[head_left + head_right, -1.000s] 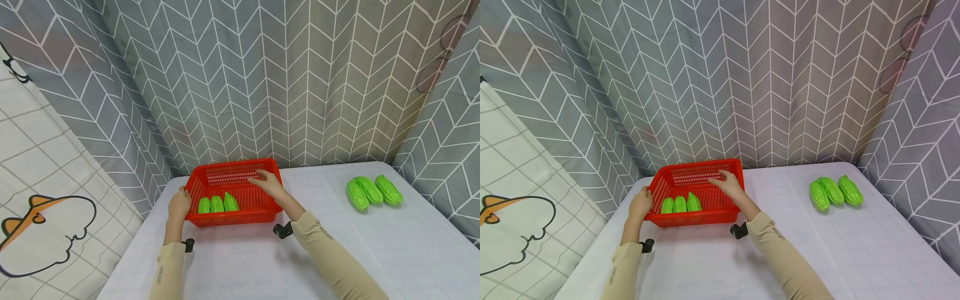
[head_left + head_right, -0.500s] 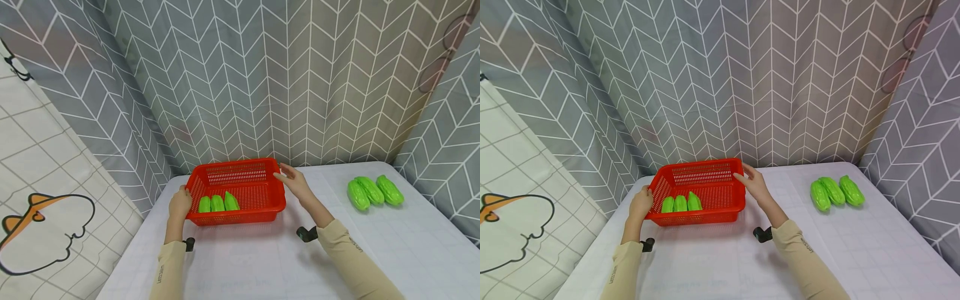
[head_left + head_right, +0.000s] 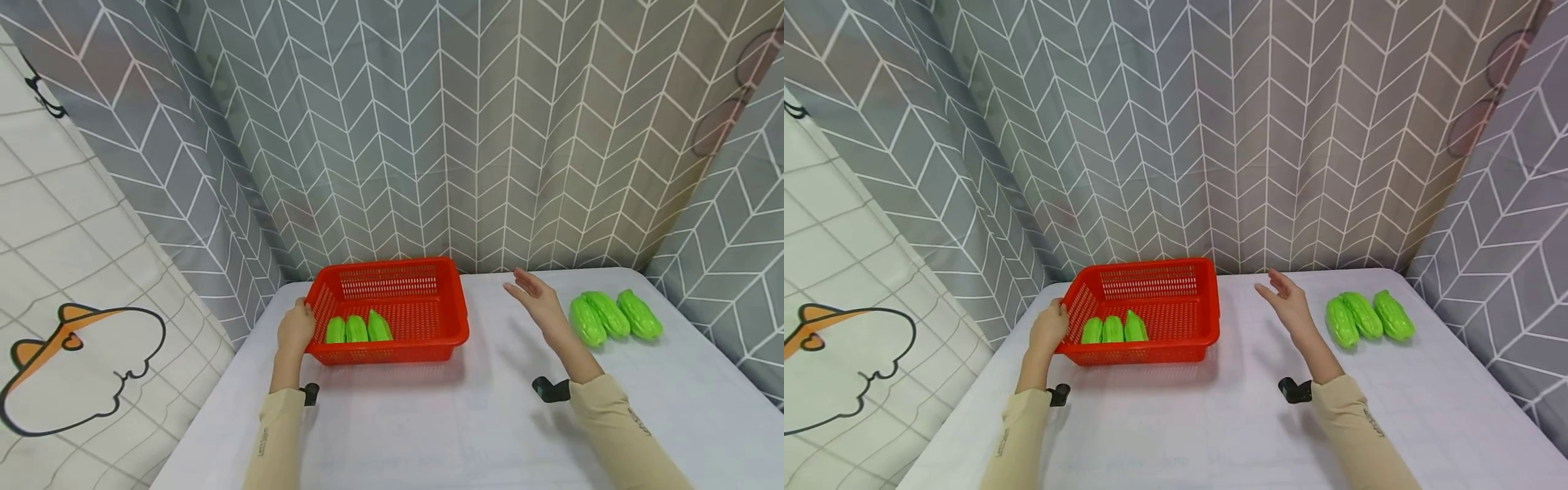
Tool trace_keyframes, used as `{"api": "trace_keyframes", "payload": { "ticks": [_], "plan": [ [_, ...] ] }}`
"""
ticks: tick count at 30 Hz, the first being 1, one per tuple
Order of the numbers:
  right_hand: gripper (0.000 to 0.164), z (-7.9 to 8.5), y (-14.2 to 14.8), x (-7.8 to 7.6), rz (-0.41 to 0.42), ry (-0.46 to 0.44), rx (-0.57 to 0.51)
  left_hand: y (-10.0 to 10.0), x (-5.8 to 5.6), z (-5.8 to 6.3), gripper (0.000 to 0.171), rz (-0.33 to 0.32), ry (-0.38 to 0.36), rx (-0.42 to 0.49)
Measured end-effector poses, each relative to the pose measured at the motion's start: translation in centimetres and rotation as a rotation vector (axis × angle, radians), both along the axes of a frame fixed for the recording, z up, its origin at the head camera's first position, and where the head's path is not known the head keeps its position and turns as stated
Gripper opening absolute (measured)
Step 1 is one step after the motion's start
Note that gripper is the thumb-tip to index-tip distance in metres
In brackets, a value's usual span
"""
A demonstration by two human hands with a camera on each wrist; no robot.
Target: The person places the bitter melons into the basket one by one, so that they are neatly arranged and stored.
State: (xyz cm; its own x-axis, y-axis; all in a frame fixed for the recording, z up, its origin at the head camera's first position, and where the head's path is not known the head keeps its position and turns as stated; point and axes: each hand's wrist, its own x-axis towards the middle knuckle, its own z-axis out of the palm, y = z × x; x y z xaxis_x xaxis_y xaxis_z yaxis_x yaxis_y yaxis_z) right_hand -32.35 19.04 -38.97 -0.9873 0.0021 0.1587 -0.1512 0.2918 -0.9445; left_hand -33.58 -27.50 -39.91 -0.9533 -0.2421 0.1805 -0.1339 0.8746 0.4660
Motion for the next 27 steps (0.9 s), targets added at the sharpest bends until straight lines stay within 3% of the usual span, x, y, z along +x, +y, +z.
{"api": "trace_keyframes", "payload": {
  "ticks": [15, 27],
  "plan": [
    [0.078, -1.5, 5.6, 0.4, -0.103, -0.066, 0.0, 0.1, 0.1, 0.1, 0.046, 0.004, -0.011, -0.006],
    [0.08, -2.9, 8.8, 0.9, -0.242, -0.125, 0.001, 0.1, 0.2, 0.1, 0.045, 0.006, 0.001, -0.001]
  ]
}}
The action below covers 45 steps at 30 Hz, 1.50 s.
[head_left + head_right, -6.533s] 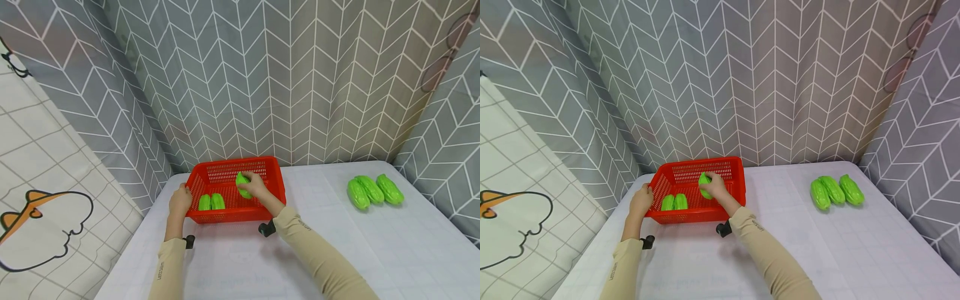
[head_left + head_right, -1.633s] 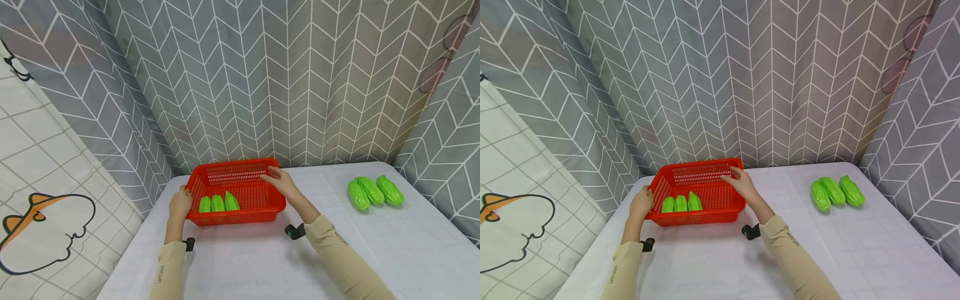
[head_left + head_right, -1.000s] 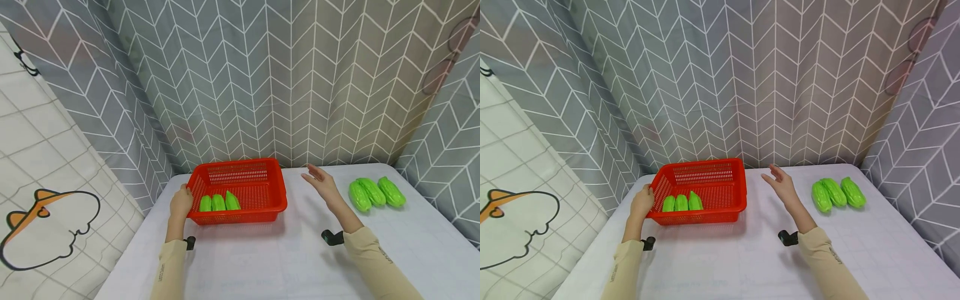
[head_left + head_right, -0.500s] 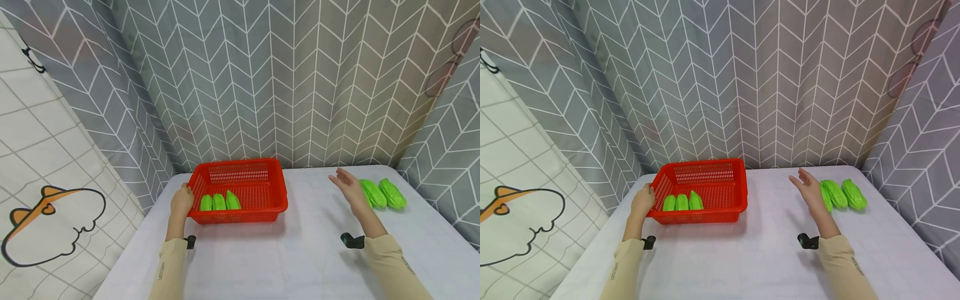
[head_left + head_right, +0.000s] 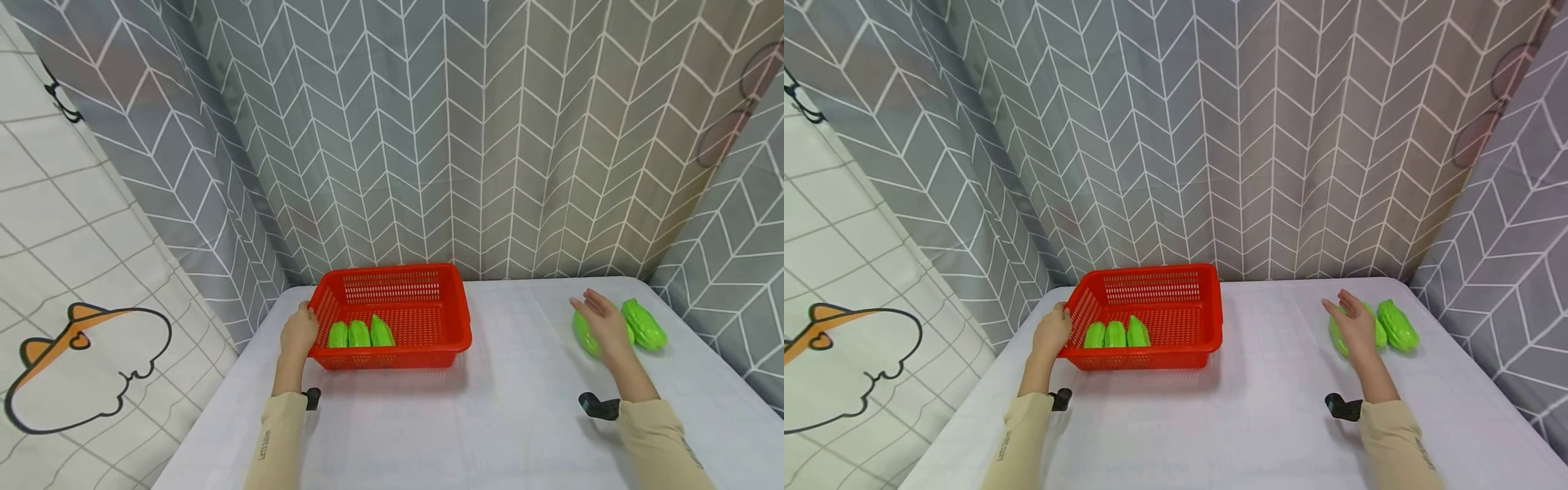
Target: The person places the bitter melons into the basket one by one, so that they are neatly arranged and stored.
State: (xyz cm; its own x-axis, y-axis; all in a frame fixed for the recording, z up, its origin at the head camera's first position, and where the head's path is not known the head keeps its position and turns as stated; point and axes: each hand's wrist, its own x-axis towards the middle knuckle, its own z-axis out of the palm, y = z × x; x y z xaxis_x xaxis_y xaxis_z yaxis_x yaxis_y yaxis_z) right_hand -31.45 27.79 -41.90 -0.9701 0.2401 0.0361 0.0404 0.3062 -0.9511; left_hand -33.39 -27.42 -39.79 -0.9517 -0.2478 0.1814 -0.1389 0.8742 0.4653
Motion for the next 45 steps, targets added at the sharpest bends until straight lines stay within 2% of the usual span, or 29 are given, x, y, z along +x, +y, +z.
{"api": "trace_keyframes", "payload": {
  "ticks": [4, 13, 29, 33, 40, 45],
  "plan": [
    [0.081, -0.2, 0.6, 0.2, -0.026, -0.016, -0.01, 0.0, 0.0, 0.1, 0.045, -0.002, -0.005, -0.006],
    [0.081, -0.9, 1.2, -0.3, -0.027, -0.07, -0.022, 0.0, 0.0, 0.2, 0.044, 0.007, -0.007, -0.009],
    [0.08, -1.5, 1.3, -0.4, 0.012, -0.038, 0.015, 0.1, -0.2, 0.2, 0.045, 0.006, -0.021, -0.004],
    [0.078, -1.7, 1.3, -0.7, 0.033, -0.053, 0.056, 0.1, -0.2, 0.3, 0.045, 0.008, -0.023, 0.005],
    [0.075, -2.4, 1.5, -1.0, 0.083, -0.074, 0.224, 0.1, -0.2, 0.2, 0.044, 0.008, -0.006, -0.003],
    [0.073, -2.6, 1.5, -1.0, 0.07, -0.079, 0.222, 0.1, -0.3, 0.1, 0.044, 0.005, 0.003, -0.009]
  ]
}}
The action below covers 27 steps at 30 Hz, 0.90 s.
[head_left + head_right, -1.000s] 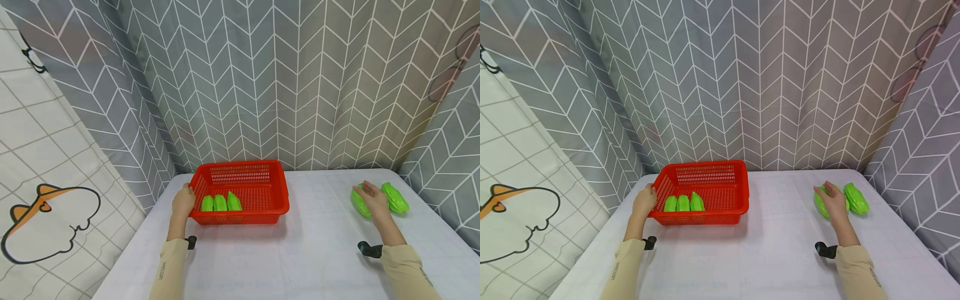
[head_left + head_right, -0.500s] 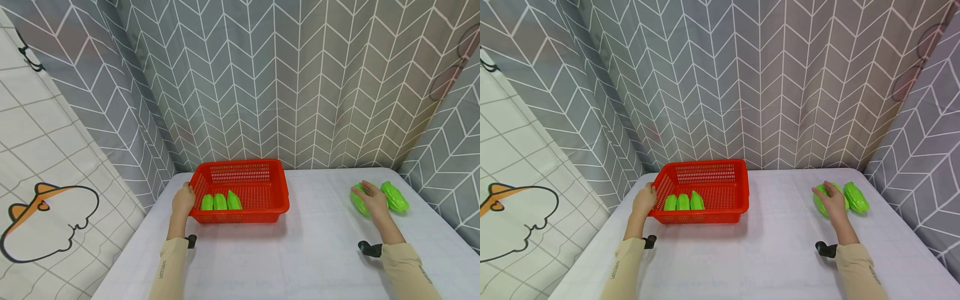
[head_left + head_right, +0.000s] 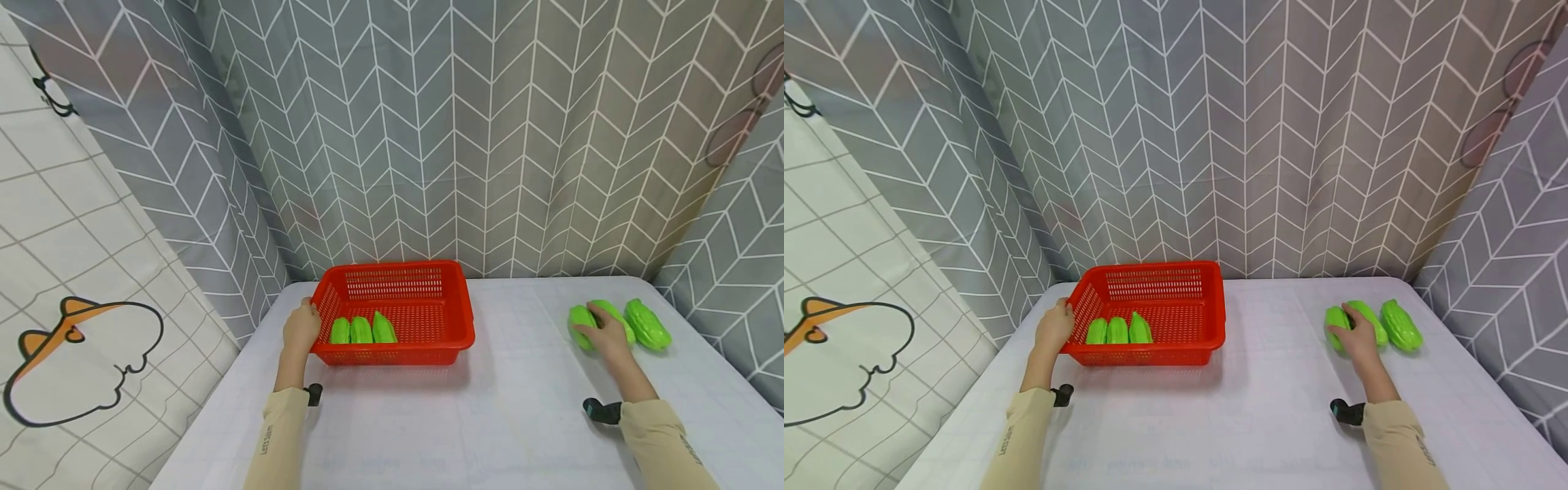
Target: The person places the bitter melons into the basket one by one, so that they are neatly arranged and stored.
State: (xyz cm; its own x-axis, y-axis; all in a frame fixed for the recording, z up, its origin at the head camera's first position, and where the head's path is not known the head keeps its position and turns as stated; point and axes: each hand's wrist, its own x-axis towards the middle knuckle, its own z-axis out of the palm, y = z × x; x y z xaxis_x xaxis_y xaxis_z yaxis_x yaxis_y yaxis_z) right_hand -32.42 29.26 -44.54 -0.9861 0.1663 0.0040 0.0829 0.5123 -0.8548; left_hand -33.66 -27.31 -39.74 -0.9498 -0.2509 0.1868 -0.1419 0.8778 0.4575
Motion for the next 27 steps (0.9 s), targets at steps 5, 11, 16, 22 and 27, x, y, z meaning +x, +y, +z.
{"api": "trace_keyframes", "payload": {
  "ticks": [5, 11, 16, 22, 27],
  "plan": [
    [0.069, -0.2, 0.1, 0.1, -0.009, 0.003, -0.004, 0.0, 0.1, 0.0, 0.044, -0.004, 0.002, -0.01],
    [0.068, -0.3, 0.0, 0.1, -0.014, 0.02, -0.01, 0.1, 0.2, 0.1, 0.044, -0.003, 0.001, -0.004],
    [0.067, -0.2, -0.3, 0.0, -0.009, 0.015, -0.008, -0.1, 0.1, 0.0, 0.045, 0.004, -0.014, -0.01],
    [0.067, 0.2, -0.9, -0.2, -0.007, 0.004, -0.028, -0.2, 0.0, 0.0, 0.044, 0.001, -0.014, 0.001],
    [0.068, 0.8, -1.6, -0.3, -0.002, -0.003, -0.036, -0.1, -0.1, 0.1, 0.043, 0.004, -0.007, -0.008]
  ]
}}
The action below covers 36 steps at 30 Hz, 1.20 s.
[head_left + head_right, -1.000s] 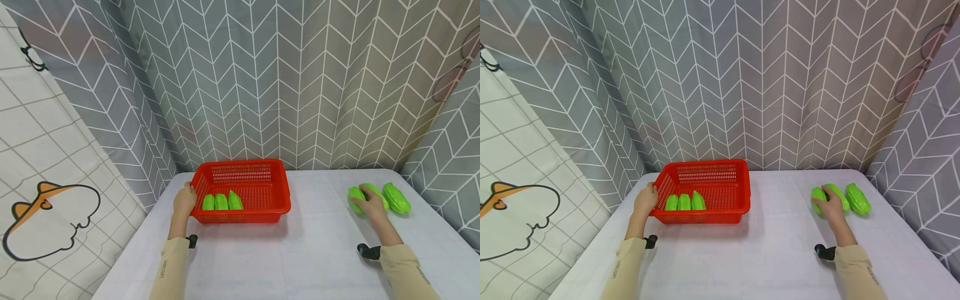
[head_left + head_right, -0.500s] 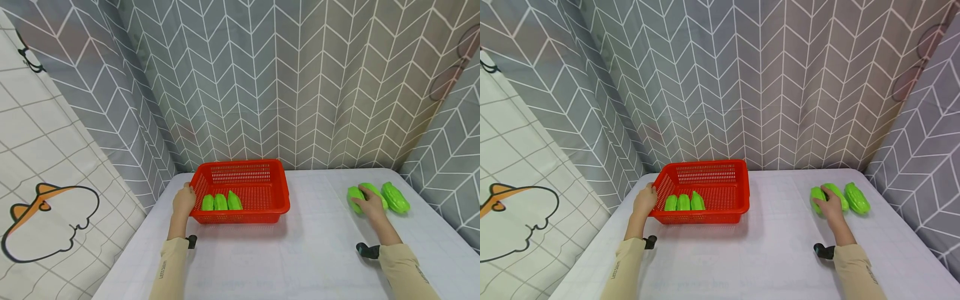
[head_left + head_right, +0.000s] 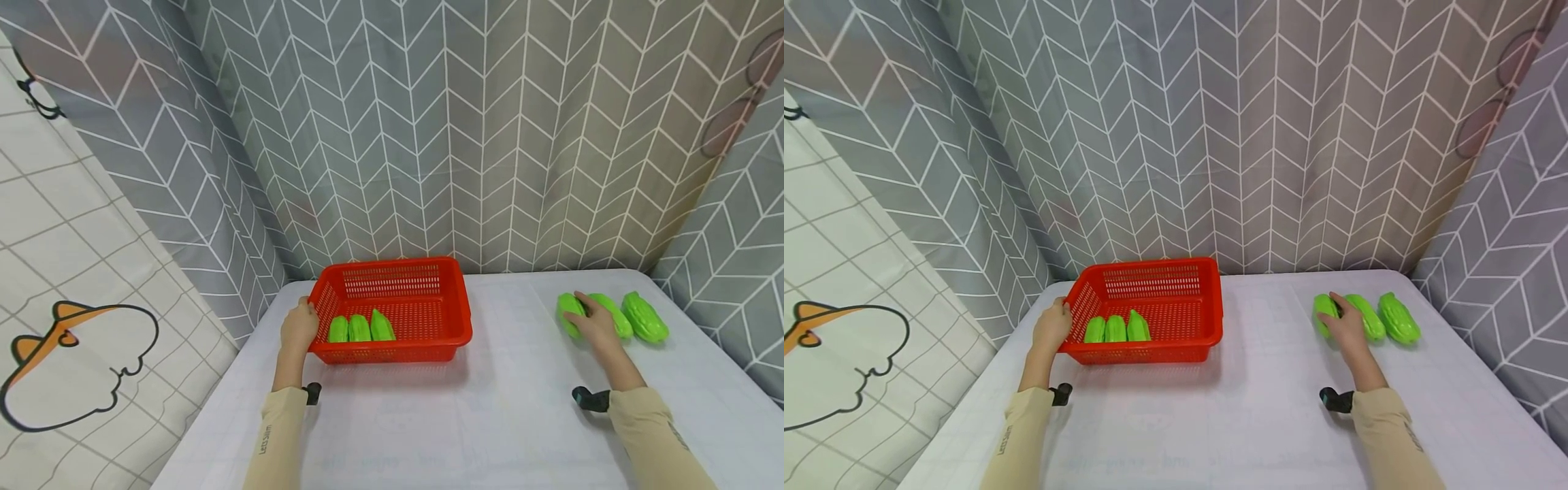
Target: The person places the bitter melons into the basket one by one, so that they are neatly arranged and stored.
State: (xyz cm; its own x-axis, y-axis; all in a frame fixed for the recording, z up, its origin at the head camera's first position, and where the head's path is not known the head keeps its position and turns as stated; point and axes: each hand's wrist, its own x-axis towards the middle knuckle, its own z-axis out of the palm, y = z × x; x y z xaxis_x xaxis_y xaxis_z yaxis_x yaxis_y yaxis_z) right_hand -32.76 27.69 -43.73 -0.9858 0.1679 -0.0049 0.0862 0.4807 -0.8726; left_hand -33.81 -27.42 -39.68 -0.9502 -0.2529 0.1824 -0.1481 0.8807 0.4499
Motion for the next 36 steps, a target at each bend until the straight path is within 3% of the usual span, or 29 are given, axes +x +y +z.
{"api": "trace_keyframes", "payload": {
  "ticks": [12, 21, 36],
  "plan": [
    [0.067, 1.2, -1.9, -0.5, 0.012, 0.057, 0.012, 0.1, 0.3, 0.1, 0.045, -0.001, -0.011, 0.002],
    [0.068, 2.4, -4.1, -1.4, 0.017, 0.126, -0.044, 0.0, 0.0, 0.4, 0.046, -0.004, 0.002, 0.005],
    [0.066, 4.5, -9.4, -1.8, 0.1, 0.176, -0.119, 0.0, -0.1, -0.1, 0.046, -0.007, 0.001, -0.004]
  ]
}}
